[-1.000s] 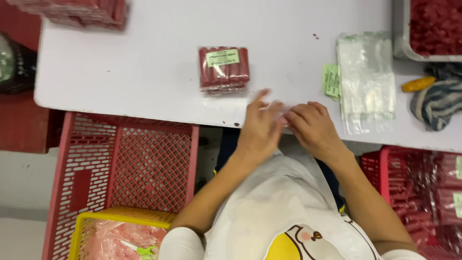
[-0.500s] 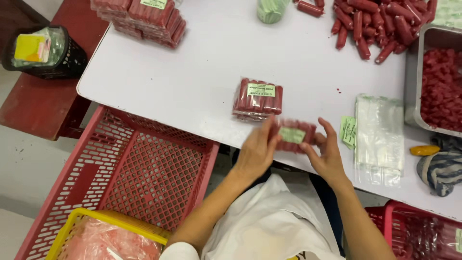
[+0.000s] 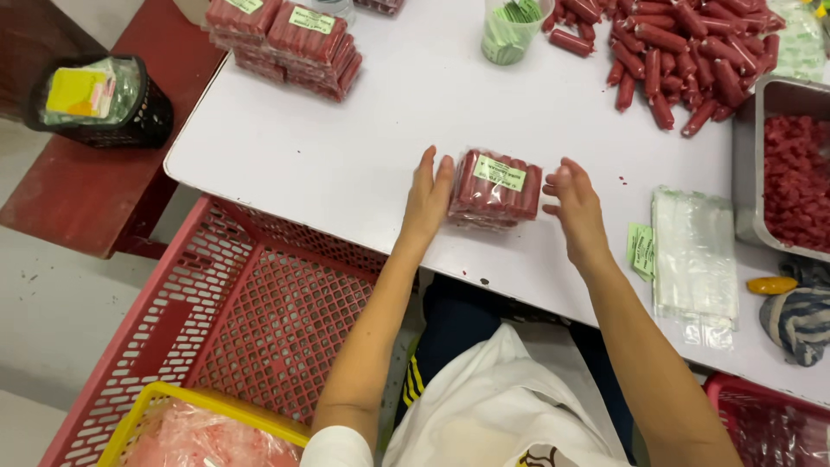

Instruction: The person repeatedly picks small sausages from a pile on a white table, places them into clear plastic bags, adds a green label, and places the sealed packages into a red basket. The process is repeated continuously throughout the clip.

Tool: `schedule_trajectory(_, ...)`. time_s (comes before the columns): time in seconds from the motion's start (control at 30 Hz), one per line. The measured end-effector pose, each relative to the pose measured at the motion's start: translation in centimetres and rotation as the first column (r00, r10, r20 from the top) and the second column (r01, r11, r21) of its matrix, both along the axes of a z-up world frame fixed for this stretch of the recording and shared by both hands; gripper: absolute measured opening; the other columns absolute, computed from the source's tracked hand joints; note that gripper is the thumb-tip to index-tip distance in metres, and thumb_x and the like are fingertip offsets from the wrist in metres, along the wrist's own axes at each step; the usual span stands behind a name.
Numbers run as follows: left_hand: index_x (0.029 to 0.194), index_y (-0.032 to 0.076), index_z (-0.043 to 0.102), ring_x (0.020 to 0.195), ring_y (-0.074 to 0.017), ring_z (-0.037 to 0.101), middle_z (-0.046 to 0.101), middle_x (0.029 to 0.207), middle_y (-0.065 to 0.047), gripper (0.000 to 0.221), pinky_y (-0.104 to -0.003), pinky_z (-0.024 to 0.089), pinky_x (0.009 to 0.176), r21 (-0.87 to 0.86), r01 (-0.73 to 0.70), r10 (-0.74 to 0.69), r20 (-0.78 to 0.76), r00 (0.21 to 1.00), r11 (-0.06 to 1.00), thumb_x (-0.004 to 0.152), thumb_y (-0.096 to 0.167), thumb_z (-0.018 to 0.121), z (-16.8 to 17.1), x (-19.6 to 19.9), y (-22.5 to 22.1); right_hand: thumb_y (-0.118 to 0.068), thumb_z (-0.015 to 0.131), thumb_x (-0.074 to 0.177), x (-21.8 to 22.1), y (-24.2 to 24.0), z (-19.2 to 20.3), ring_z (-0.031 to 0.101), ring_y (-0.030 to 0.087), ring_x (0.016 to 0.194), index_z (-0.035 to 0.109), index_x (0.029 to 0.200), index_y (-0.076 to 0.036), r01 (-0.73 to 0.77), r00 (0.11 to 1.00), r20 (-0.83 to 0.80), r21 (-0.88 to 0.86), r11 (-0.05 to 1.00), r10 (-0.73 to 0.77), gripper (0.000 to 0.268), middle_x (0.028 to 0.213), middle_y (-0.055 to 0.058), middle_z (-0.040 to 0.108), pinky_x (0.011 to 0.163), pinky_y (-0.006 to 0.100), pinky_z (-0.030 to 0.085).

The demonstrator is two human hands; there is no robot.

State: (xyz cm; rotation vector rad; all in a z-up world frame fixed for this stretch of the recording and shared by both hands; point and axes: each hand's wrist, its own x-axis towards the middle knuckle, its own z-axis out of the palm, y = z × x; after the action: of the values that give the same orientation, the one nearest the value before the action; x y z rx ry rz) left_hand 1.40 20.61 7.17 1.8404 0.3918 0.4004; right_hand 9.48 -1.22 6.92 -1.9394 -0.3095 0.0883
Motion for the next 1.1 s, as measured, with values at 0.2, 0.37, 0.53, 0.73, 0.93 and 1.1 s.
schedule_trajectory(0.2, 0.165, 0.005, 0.008, 0.157, -0.0418, 0.002, 0.001, 0.171, -0.025, 0.102, -0.056, 0.003, 0.128, -0.584, 0.134, -0.275, -0.159, 0.948, 0.801, 0.097, 0.079, 0.021, 2.8, -1.5, -1.4, -0.058, 0.037, 0.106, -6.2, 7.5, 7.8, 0.031, 0.043, 0.150, 0.030, 0.160, -0.002, 0.164, 0.851, -0.524, 0.337, 0.927, 0.039, 0.079, 0.162, 0.029, 0.032, 0.118, 0.062, 0.027)
schedule_trajectory(0.37, 0.165, 0.005, 0.001, 0.157, -0.0437, 0.001, -0.002, 0.171, -0.027, 0.107, -0.062, 0.008, 0.124, -0.642, 0.154, -0.323, -0.153, 0.934, 0.751, 0.094, 0.079, 0.030, 3.8, -2.2, -0.1, -0.053, 0.040, 0.107, -5.1, 7.9, 6.7, 0.027, 0.047, 0.151, 0.030, 0.160, -0.002, 0.089, 0.875, -0.482, 0.260, 0.961, 0.049, 0.074, 0.163, 0.030, 0.029, 0.119, 0.064, 0.026)
schedule_trajectory(0.53, 0.163, -0.004, 0.005, 0.156, -0.0469, 0.010, 0.009, 0.168, -0.033, 0.110, -0.059, 0.012, 0.126, -0.601, 0.159, -0.278, -0.111, 0.954, 0.783, 0.093, 0.078, 0.031, 3.0, -1.8, -0.8, -0.049, 0.044, 0.106, -5.1, 7.6, 6.8, 0.025, 0.046, 0.153, 0.032, 0.158, -0.002, 0.188, 0.777, -0.629, 0.256, 0.948, 0.016, 0.071, 0.163, 0.026, 0.031, 0.117, 0.072, 0.014)
schedule_trajectory(0.73, 0.163, 0.007, 0.024, 0.153, -0.0419, 0.028, 0.027, 0.165, -0.027, 0.095, -0.051, 0.021, 0.127, -0.475, 0.012, -0.140, -0.234, 0.962, 0.880, 0.093, 0.068, 0.046, 0.9, -2.0, 2.9, -0.046, 0.043, 0.105, -5.5, 12.2, 5.8, 0.022, 0.046, 0.154, 0.030, 0.159, -0.007, 0.233, 0.701, -0.710, 0.317, 0.919, 0.067, 0.068, 0.165, 0.022, 0.029, 0.115, 0.077, 0.009)
schedule_trajectory(0.93, 0.159, 0.010, 0.038, 0.149, -0.0385, 0.039, 0.042, 0.159, -0.024, 0.090, -0.048, 0.030, 0.124, -0.472, -0.240, 0.155, -0.213, 0.965, 0.848, 0.088, 0.060, 0.065, -2.6, -2.0, 14.5, -0.044, 0.044, 0.105, -4.0, 23.7, 2.3, 0.043, 0.039, 0.142, 0.036, 0.156, -0.008, 0.105, 0.642, -0.721, 0.419, 0.902, 0.261, 0.064, 0.152, 0.017, 0.046, 0.112, 0.068, 0.026)
schedule_trajectory(1.1, 0.153, 0.001, 0.045, 0.146, -0.0420, 0.041, 0.047, 0.154, -0.029, 0.080, -0.052, 0.034, 0.122, -0.450, -0.405, 0.383, -0.142, 0.913, 0.796, 0.093, 0.048, 0.069, -3.0, -1.3, 26.5, -0.046, 0.056, 0.102, -2.1, 36.2, -1.0, 0.034, 0.046, 0.150, 0.029, 0.160, -0.012, -0.043, 0.566, -0.682, 0.537, 0.842, 0.464, 0.072, 0.160, 0.022, 0.040, 0.111, 0.079, 0.009)
